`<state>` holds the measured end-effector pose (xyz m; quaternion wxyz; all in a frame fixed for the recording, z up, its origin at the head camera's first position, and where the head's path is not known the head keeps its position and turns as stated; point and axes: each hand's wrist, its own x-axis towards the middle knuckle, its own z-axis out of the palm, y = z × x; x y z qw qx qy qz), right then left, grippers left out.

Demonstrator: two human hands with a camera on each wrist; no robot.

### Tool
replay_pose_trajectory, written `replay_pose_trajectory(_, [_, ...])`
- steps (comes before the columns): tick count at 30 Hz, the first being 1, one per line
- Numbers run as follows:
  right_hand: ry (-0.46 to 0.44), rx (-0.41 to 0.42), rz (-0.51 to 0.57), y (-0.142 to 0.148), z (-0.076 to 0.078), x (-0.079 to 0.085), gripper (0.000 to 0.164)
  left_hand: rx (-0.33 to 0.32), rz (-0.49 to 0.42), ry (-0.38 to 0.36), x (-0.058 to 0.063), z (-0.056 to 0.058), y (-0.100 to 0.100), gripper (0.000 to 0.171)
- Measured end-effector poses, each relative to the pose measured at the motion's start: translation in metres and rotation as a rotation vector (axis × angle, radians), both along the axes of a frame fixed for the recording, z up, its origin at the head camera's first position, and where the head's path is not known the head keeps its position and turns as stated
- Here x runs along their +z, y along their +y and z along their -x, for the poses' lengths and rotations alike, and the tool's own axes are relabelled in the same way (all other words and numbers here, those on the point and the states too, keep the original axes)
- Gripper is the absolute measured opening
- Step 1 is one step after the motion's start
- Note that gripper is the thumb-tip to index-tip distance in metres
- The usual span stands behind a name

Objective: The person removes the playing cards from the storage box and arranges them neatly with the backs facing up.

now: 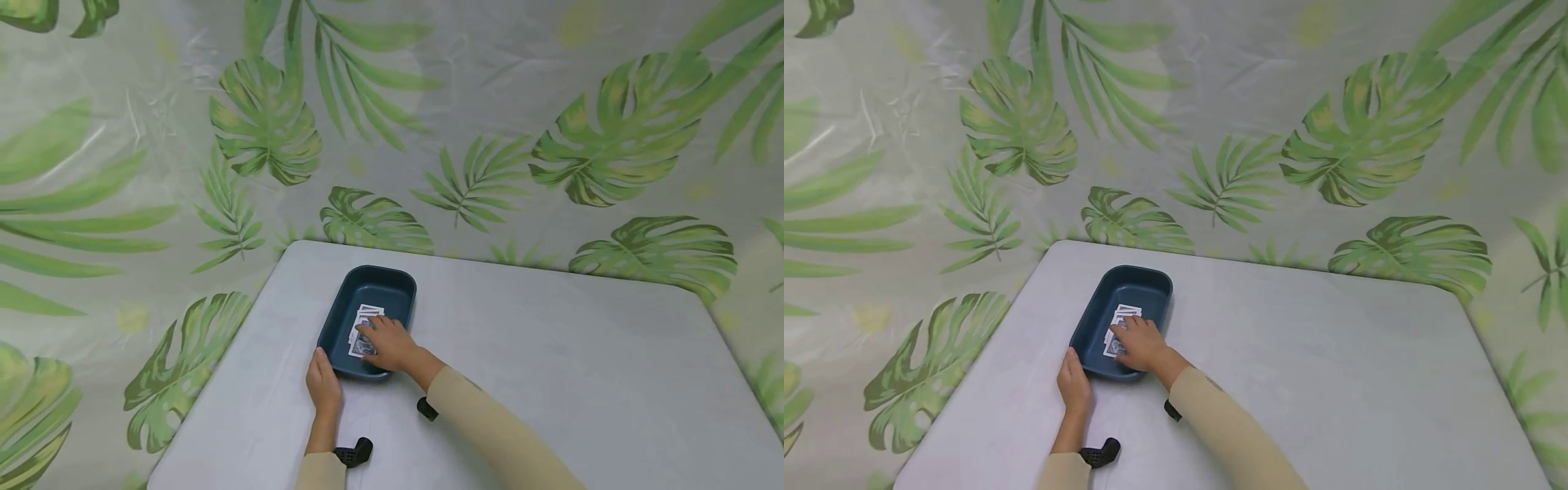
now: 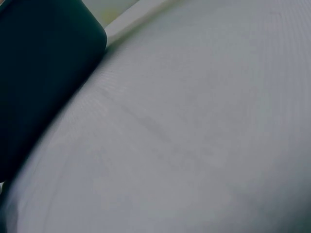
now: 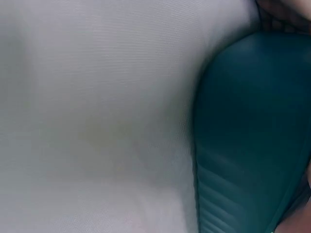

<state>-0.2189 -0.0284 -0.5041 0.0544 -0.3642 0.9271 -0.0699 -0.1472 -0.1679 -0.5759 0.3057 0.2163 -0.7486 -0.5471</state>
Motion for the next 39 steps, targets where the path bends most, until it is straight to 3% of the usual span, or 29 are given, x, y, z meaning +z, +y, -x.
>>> replay_pose_trajectory(17, [-0.099, -0.052, -0.168, -0.016, 0.015, -0.010, 0.081, -0.021, 0.049, 0.039, -0.002, 0.002, 0.000, 0.042])
replay_pose_trajectory(39, [-0.101, -0.039, -0.208, -0.024, 0.025, -0.015, 0.075, -0.008, 0.066, 0.042, -0.002, 0.001, 0.000, 0.040])
